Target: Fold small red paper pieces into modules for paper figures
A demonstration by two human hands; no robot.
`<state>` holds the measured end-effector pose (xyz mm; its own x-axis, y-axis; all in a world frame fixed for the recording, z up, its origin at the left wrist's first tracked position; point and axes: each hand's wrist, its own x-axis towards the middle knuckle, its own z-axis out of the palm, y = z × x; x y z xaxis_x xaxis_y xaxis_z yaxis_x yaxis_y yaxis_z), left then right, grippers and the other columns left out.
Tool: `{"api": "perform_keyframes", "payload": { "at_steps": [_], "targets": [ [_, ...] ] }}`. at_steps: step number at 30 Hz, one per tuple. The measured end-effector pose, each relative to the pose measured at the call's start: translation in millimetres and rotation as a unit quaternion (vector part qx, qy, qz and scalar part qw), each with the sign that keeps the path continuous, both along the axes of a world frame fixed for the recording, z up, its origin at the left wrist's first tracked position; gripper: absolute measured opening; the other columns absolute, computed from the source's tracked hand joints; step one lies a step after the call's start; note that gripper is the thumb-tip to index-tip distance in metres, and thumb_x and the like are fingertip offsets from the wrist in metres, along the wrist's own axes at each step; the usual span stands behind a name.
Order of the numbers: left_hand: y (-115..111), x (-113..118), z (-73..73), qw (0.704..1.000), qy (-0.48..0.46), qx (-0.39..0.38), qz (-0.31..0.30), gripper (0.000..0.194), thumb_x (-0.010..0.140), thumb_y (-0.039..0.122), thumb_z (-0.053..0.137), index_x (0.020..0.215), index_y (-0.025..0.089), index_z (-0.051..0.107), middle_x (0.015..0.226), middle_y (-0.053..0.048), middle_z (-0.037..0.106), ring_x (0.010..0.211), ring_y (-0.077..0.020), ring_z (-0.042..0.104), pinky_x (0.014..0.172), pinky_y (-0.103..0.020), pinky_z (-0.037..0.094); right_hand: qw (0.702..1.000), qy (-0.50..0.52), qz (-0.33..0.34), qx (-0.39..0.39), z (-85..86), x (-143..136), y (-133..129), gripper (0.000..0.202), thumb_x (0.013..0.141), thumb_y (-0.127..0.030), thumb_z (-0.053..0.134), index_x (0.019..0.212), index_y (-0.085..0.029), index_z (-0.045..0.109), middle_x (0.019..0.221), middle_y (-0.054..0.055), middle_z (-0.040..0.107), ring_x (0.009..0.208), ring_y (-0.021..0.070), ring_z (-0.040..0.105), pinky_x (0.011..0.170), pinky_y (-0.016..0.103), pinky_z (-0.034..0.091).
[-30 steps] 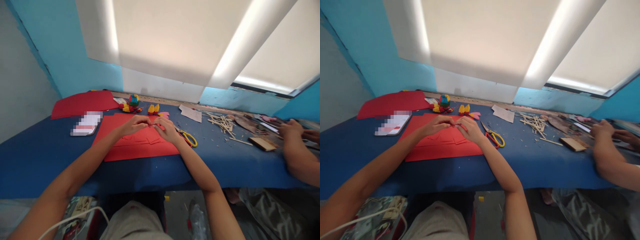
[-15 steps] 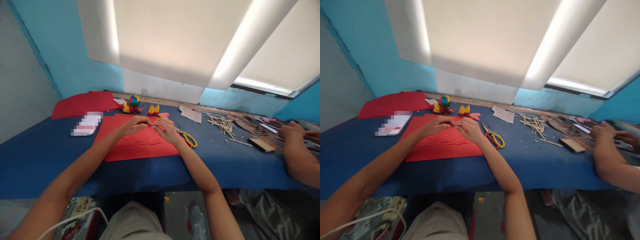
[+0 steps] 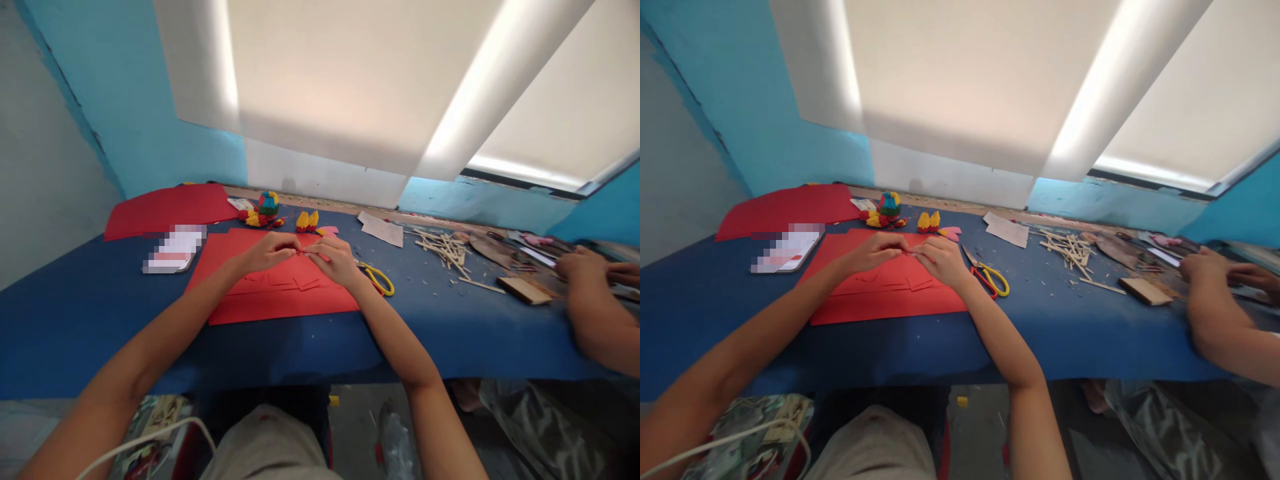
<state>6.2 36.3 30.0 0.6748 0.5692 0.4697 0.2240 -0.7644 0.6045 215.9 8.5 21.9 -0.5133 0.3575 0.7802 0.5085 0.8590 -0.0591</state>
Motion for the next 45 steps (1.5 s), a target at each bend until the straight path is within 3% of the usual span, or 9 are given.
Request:
{"api": "perform_keyframes", "payload": {
  "at_steps": [6,14,19,23,27,32,39,45],
  "targets": [
    [-0.7,1.0,-1.1,0.999,0.025,0.018,0.012,0.023,0.084,0.030,0.041,0.080,0.015,0.058,0.069,0.000,0.055,0.063,-0.0129,0.049,0.057,-0.022,0.039,1.000,-0.003,-0.005,-0.031,-5.1,-3.7,1.2,0.023,0.092,-0.029,0.050,0.086,-0.018,0.069,0.076,0.005,0.069,0.068,0.0132,0.060,0.064,0.026,0.043],
    [-5.6,4.0,7.5,0.998,0.032,-0.003,0.056,0.031,0.089,0.032,0.032,0.069,0.016,0.049,0.065,0.000,0.050,0.061,-0.0116,0.047,0.057,-0.022,0.038,0.978,0.134,-0.020,-0.157,-6.2,-13.8,1.9,0.018,0.087,-0.030,0.056,0.086,-0.020,0.071,0.082,0.003,0.071,0.072,0.0138,0.062,0.068,0.025,0.046],
    [-3.9,4.9,3.0,0.995,0.067,0.028,0.073,0.037,0.094,0.034,0.028,0.072,0.016,0.052,0.067,0.000,0.053,0.060,-0.0114,0.050,0.057,-0.021,0.039,0.929,0.192,0.015,-0.315,-4.2,-6.3,11.1,0.013,0.078,-0.026,0.061,0.080,-0.019,0.072,0.078,0.002,0.070,0.070,0.0135,0.061,0.064,0.025,0.045],
    [2.7,4.1,-9.8,0.962,0.157,0.173,0.140,0.029,0.087,0.039,0.050,0.106,0.017,0.055,0.082,-0.003,0.065,0.071,-0.0157,0.060,0.060,-0.022,0.040,0.877,0.233,0.009,-0.420,-6.1,-2.7,15.2,0.009,0.069,-0.024,0.065,0.072,-0.017,0.071,0.068,0.001,0.067,0.062,0.0120,0.058,0.061,0.025,0.045],
    [8.7,3.4,-17.6,0.923,0.159,0.313,0.161,0.025,0.092,0.036,0.045,0.103,0.018,0.058,0.090,-0.004,0.067,0.081,-0.0177,0.064,0.061,-0.023,0.041,0.862,0.248,0.015,-0.443,-7.5,-3.7,15.9,0.013,0.068,-0.030,0.068,0.069,-0.017,0.069,0.065,0.001,0.065,0.061,0.0121,0.059,0.063,0.026,0.046],
    [8.9,3.5,-14.9,0.893,0.150,0.394,0.155,0.027,0.093,0.033,0.042,0.101,0.016,0.061,0.092,-0.007,0.067,0.089,-0.0201,0.062,0.069,-0.027,0.045,0.882,0.221,-0.014,-0.417,-5.9,-4.0,15.2,0.018,0.070,-0.034,0.068,0.067,-0.017,0.069,0.065,0.000,0.065,0.062,0.0114,0.055,0.061,0.025,0.042],
    [6.6,4.8,-15.9,0.898,0.210,0.361,0.138,0.028,0.092,0.032,0.041,0.092,0.015,0.063,0.085,-0.007,0.064,0.077,-0.0183,0.061,0.060,-0.027,0.043,0.849,0.243,-0.018,-0.469,-12.3,-8.1,17.3,0.019,0.065,-0.034,0.069,0.065,-0.016,0.067,0.061,0.000,0.063,0.059,0.0112,0.054,0.059,0.025,0.042],
    [5.3,8.7,-19.0,0.896,0.250,0.333,0.153,0.027,0.094,0.029,0.036,0.094,0.013,0.058,0.090,-0.009,0.061,0.079,-0.0179,0.059,0.056,-0.025,0.040,0.824,0.286,-0.029,-0.488,-15.6,-12.7,17.9,0.020,0.062,-0.035,0.069,0.062,-0.016,0.065,0.057,-0.001,0.061,0.056,0.0111,0.054,0.055,0.024,0.042]
  ]
}}
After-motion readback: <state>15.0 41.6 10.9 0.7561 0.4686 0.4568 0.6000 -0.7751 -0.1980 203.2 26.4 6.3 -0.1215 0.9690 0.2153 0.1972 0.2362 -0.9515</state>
